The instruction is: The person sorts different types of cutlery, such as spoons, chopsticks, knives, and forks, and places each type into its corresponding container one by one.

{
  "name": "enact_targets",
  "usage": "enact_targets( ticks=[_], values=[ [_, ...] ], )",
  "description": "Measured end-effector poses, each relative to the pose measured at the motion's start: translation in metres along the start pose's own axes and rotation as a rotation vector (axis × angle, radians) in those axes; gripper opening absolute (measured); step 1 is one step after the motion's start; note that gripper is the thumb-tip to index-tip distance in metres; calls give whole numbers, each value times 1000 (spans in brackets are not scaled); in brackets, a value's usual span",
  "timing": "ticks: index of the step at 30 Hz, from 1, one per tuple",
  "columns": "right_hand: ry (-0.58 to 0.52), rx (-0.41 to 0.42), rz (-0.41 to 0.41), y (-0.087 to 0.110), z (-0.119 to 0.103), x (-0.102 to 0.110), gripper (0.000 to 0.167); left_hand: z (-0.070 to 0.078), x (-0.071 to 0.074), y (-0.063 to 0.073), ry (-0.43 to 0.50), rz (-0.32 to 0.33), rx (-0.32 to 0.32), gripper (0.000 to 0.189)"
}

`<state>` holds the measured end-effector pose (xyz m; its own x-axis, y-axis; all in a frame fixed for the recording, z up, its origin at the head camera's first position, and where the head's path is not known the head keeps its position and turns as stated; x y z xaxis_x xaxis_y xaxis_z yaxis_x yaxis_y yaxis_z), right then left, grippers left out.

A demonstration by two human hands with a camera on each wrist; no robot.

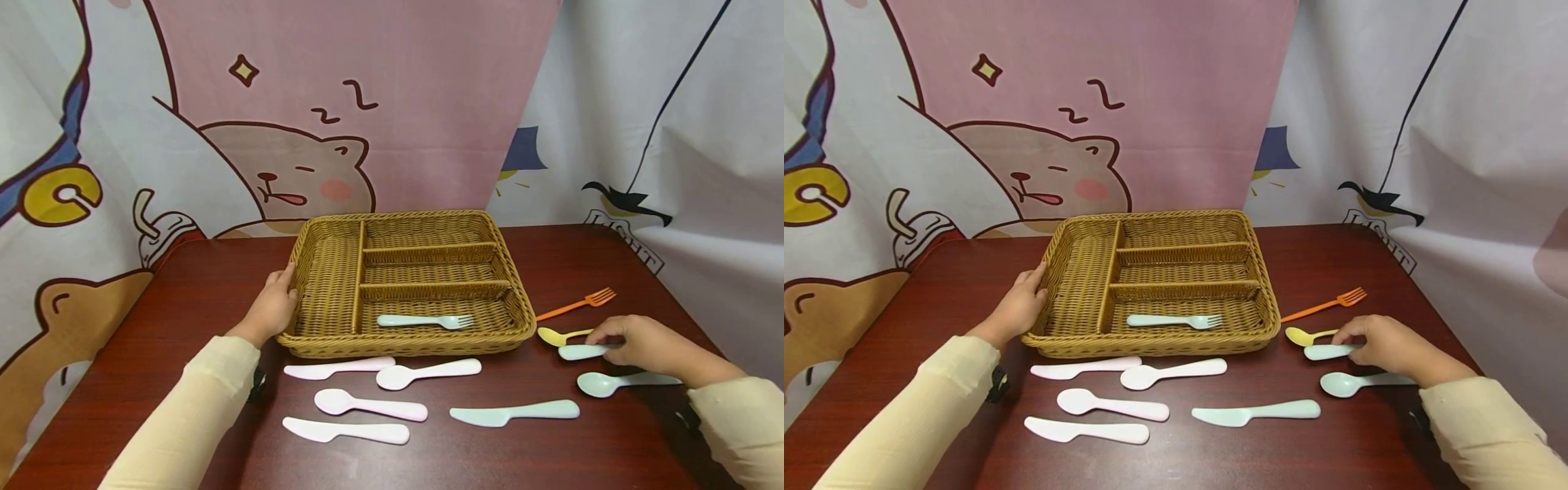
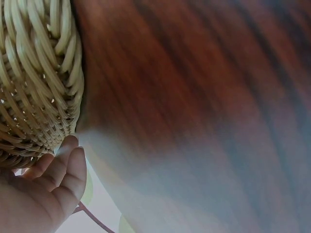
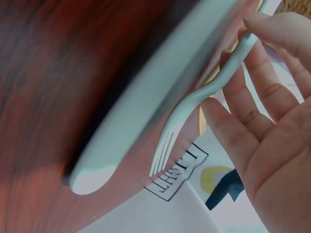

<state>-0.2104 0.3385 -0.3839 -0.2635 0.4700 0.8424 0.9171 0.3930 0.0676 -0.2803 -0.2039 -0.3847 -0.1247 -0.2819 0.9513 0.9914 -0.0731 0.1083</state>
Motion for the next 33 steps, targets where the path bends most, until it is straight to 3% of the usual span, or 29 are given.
enact_targets(
  ticks=[8,25,33],
  values=[
    [-14,59,84,3,-4,14,25,-1,1,0,-2,-9,5,58],
    [-57,41,183,-6,-26,35,26,1,1,0,-21,19,16,57],
    [-109,131,268,-8,-37,43,27,1,-1,0,-12,5,25,57]
  ],
)
Point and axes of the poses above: each hand's wrist, its own y-axis away from the middle knuckle, its own x-axis out of the back of the hand, z = x × y, the point moved 7 cm from there along -y, towards the middle knuckle, and after that the axes turned 14 degrees about -y, right-handed, at the moved point
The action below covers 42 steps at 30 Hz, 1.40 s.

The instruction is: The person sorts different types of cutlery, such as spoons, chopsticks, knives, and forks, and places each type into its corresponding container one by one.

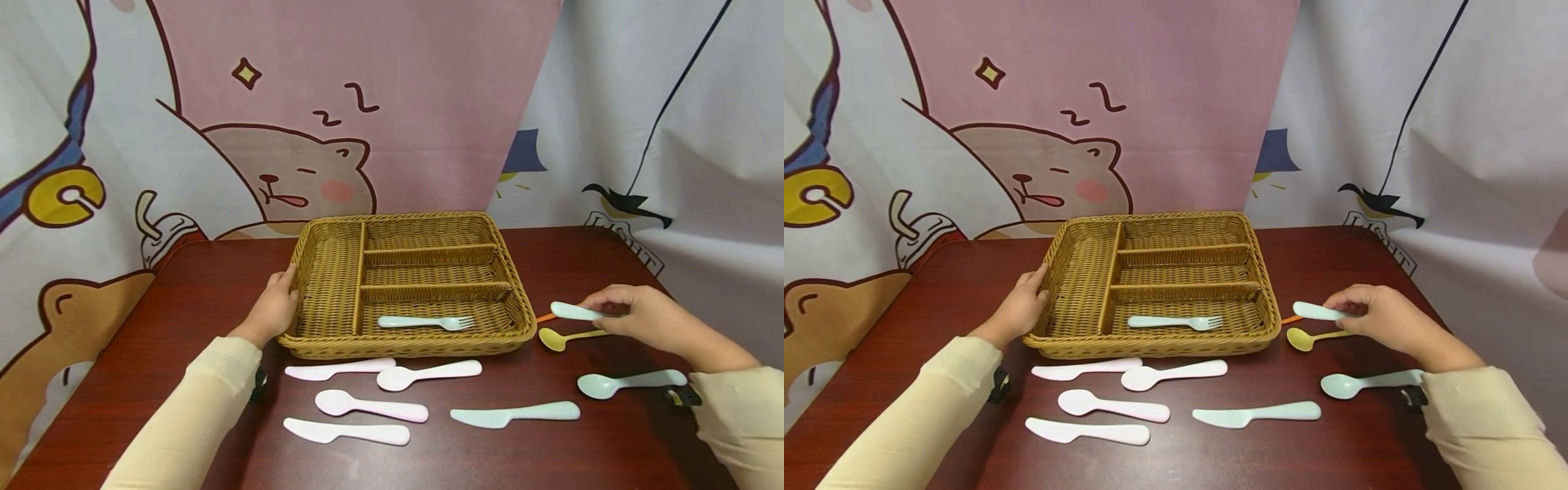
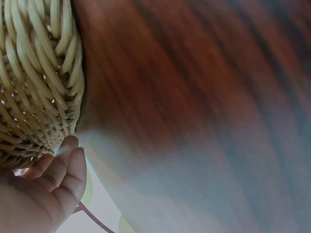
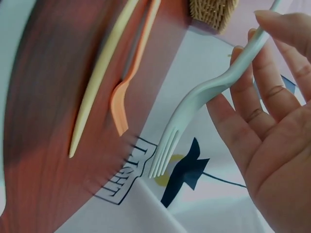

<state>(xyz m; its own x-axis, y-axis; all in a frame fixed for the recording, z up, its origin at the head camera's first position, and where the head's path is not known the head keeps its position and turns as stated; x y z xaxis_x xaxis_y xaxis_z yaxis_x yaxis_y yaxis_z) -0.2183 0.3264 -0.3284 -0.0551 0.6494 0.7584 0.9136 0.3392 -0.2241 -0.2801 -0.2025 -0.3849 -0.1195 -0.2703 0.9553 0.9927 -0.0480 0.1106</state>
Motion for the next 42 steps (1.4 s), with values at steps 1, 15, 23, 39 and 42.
enact_targets(
  ticks=[1,15,23,39,42],
  values=[
    [-12,-8,3,-1,-1,0,27,0,0,0,1,-2,3,57],
    [-58,-83,-23,-31,-30,-8,27,-2,1,1,2,-6,-3,57],
    [-118,-69,-44,-48,-50,-18,26,-2,0,1,7,-2,-6,58],
    [-176,-31,-112,-79,-84,-40,22,0,1,2,14,-12,-2,57],
    [-194,-20,-137,-86,-89,-46,23,0,1,1,20,-17,-2,57]
  ],
)
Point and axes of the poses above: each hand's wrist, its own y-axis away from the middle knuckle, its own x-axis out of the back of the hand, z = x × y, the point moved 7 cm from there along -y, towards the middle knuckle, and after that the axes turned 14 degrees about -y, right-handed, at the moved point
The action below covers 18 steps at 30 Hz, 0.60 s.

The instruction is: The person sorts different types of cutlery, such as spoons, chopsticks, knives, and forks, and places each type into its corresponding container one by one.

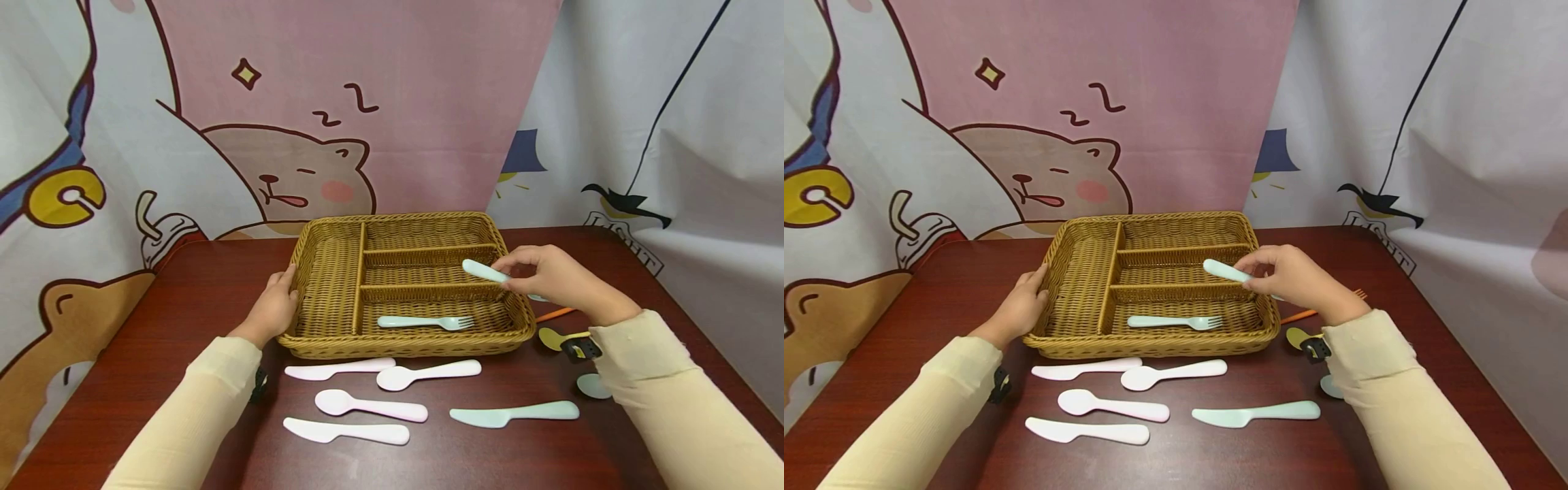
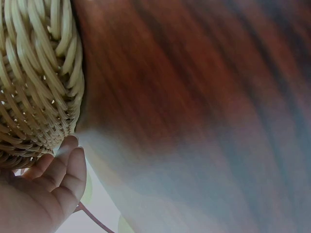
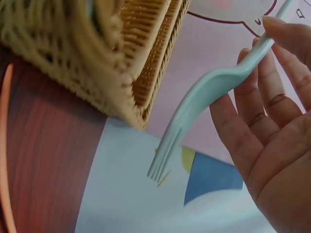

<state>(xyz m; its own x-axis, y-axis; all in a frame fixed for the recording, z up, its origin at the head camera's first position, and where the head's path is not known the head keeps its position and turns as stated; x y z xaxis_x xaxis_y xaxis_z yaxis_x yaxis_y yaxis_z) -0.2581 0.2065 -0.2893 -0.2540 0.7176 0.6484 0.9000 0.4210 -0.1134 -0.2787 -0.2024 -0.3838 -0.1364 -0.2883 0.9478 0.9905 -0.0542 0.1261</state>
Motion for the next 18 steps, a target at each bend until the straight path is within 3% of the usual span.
enact_targets(
  ticks=[18],
  values=[
    [-32,8,-159,-35,-17,-44,27,-2,-1,-1,3,-3,10,58]
  ],
)
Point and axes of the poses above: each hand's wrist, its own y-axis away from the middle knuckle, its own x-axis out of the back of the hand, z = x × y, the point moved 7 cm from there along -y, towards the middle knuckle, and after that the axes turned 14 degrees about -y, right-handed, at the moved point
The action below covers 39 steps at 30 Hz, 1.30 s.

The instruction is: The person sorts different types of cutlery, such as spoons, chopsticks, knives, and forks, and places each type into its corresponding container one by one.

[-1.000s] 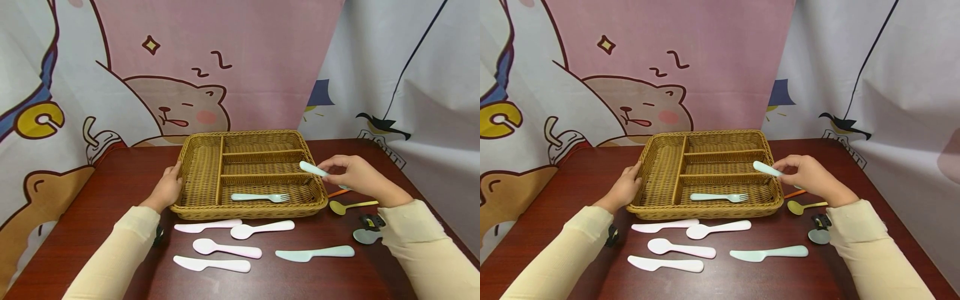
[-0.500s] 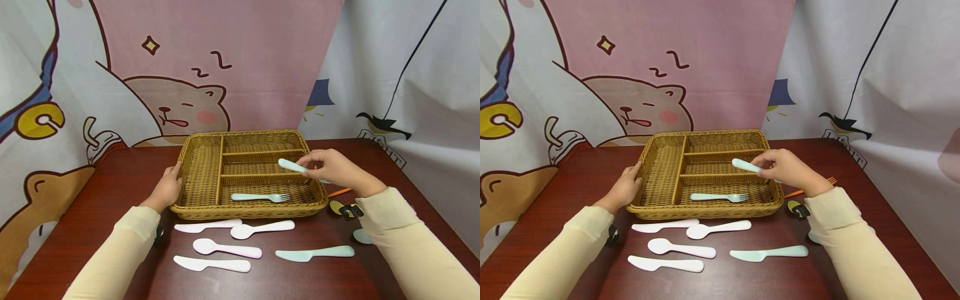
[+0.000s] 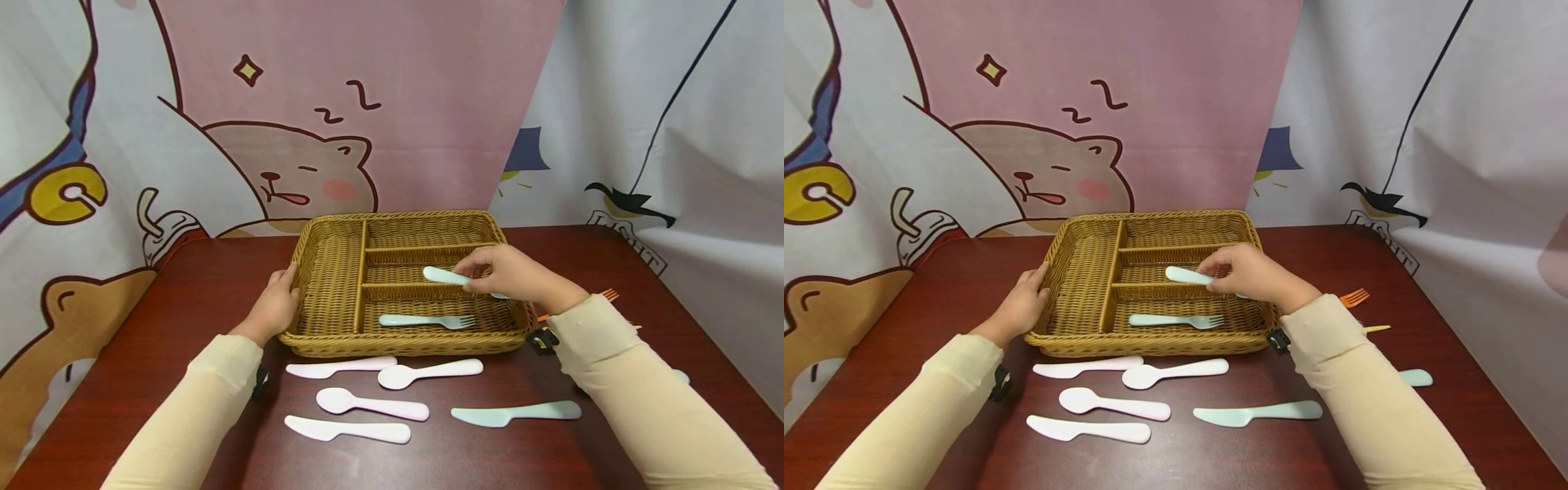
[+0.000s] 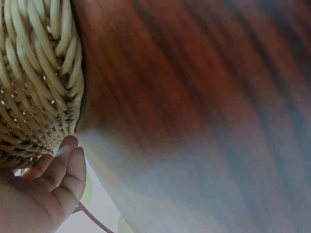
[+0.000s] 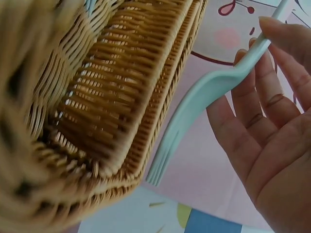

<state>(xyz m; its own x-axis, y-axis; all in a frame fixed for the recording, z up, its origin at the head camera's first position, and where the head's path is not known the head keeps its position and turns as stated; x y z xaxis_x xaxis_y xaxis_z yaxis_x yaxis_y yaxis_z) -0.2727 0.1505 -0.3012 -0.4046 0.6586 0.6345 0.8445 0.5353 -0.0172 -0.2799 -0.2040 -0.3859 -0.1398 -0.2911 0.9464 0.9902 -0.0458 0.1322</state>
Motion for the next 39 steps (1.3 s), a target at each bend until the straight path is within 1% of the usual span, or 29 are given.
enact_targets(
  ticks=[10,16,20,29,39],
  values=[
    [-17,2,-73,-19,-6,-18,28,0,0,-1,-3,-8,-3,58],
    [13,-2,-111,-27,-6,-26,28,0,0,0,3,-7,0,58],
    [31,10,-138,-33,-7,-31,28,-1,-1,0,10,-4,4,58],
    [59,30,-212,-39,-9,-42,28,-1,-1,-1,-3,7,-2,58],
    [106,-3,-304,-42,-18,-61,29,-1,1,0,3,14,-11,57]
  ],
)
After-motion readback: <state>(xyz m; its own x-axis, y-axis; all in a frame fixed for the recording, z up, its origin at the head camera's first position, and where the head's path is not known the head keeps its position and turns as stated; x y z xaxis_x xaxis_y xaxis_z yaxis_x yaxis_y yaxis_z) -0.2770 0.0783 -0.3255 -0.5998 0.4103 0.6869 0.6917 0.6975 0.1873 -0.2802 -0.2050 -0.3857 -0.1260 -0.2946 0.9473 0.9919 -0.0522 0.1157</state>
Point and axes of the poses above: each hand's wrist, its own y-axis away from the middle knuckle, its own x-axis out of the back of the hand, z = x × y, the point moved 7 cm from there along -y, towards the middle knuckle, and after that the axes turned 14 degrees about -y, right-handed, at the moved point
